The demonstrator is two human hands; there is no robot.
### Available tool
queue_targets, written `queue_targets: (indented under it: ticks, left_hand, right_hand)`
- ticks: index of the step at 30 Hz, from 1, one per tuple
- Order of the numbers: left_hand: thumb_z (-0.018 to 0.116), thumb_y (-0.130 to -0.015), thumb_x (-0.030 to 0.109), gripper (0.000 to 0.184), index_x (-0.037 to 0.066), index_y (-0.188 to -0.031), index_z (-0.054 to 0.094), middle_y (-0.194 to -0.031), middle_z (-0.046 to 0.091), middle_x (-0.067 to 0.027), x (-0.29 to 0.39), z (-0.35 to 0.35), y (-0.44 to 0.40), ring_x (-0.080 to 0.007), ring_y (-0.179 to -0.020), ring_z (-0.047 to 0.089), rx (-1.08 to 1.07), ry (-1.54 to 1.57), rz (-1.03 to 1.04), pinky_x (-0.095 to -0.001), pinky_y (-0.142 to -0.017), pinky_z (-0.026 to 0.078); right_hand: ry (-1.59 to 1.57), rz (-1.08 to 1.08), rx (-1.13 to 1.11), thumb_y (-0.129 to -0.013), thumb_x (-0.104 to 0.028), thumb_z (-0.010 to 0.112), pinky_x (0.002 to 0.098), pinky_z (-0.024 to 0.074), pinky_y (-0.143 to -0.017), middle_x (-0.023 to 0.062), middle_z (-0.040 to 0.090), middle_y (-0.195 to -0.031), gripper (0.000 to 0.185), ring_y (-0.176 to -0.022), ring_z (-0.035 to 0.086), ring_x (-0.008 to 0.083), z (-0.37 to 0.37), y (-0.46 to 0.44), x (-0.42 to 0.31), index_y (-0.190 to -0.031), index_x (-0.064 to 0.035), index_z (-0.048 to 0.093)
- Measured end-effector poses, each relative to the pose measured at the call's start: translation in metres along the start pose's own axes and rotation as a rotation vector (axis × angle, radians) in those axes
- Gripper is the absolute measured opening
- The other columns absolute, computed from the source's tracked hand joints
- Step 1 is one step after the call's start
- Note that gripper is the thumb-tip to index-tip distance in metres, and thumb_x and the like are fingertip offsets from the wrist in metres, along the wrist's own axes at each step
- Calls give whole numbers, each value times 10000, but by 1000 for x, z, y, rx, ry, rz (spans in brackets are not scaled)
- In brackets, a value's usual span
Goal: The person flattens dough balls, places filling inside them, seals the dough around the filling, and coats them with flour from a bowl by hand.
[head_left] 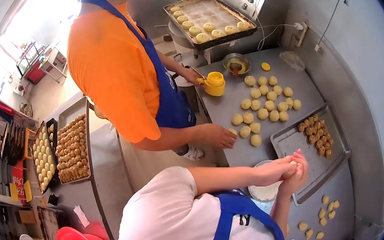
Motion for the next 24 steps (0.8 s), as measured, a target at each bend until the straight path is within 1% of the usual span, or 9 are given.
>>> queue_targets:
  ticks: [3, 5, 11, 13, 15, 17, 19, 21, 24]
  left_hand:
    - [490, -1021, 243, 490, 86, -1461, 342, -1331, 518, -75, 28, 23, 16, -163, -1266, 475, 155, -547, 141, -337, -1078, 375]
    - [497, -1018, 214, 511, 72, -1477, 326, -1341, 504, -91, 26, 12, 12, -180, -1278, 471, 194, -406, 129, -332, -1083, 373]
    - [436, -1012, 207, 501, 81, -1482, 316, -1321, 495, -103, 6, 6, 7, -168, -1266, 464, 136, -630, 189, -346, -1082, 367]
    - [434, -1018, 252, 465, 82, -1444, 351, -1356, 491, -117, 2, 10, 5, -206, -1272, 475, 150, -198, -94, -349, -1092, 365]
    - [476, -1022, 249, 478, 104, -1458, 344, -1345, 486, -94, 1, 12, -1, -186, -1256, 478, 66, 131, 6, -334, -1076, 384]
    - [456, -1022, 178, 504, 94, -1498, 310, -1374, 468, -75, -4, 0, -1, -162, -1309, 444, 113, -461, 282, -327, -1115, 358]
    - [437, -1033, 158, 486, 87, -1498, 313, -1393, 460, -78, 7, -8, -1, -167, -1318, 443, 132, -270, 136, -340, -1111, 378]
    - [399, -1044, 150, 460, 79, -1490, 313, -1395, 457, -87, 9, -7, 5, -172, -1315, 450, 98, -335, -77, -351, -1113, 384]
    - [377, -1072, 159, 384, 45, -1437, 356, -1376, 459, -91, -14, 2, 5, -164, -1326, 419, 61, -377, 60, -327, -1119, 345]
  right_hand:
    - [-122, 172, 216, -1003, -270, 329, 432, 428, -1049, 168, 601, -1295, 421, -1252, 544, 308, 5, 4, -1, -1129, 35, 590]
    - [-285, 125, 27, -1026, -312, 310, 424, 368, -1102, 156, 548, -1389, 464, -1277, 523, 293, 10, -1, -19, -1199, 38, 560]
    - [356, -193, -112, -1003, -205, 305, 462, 316, -1146, 130, 706, -1019, 406, -1240, 580, 345, 1, -8, -30, -845, -16, 627]
    - [-33, 47, -75, -993, -196, 315, 451, 326, -1144, 121, 696, -984, 372, -1197, 606, 349, -8, -8, 0, -828, -33, 607]
    - [-59, 59, 62, -999, -202, 311, 436, 331, -1143, 137, 700, -1021, 396, -1168, 618, 358, -8, -4, 1, -903, -10, 644]
    - [-50, -25, 313, -1004, -217, 314, 432, 358, -1124, 156, 701, -1060, 422, -1127, 633, 377, 10, -3, -26, -1019, 5, 672]
    - [145, -173, -103, -1005, -220, 305, 437, 379, -1102, 175, 697, -1072, 445, -1097, 643, 386, -2, -19, -68, -1117, 4, 674]
    - [91, -57, -136, -996, -197, 313, 436, 408, -1062, 175, 695, -1038, 417, -1061, 656, 358, -20, -13, -39, -1063, -15, 682]
    - [304, -303, -134, -992, -173, 318, 450, 428, -1020, 165, 699, -1015, 395, -996, 675, 320, -25, -5, -28, -986, -22, 683]
Point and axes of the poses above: each hand's wrist, its own y-axis away from the middle knuckle, its own z-axis out of the palm, x = y × z, the point moved 3 cm from there along -y, towards the middle knuckle
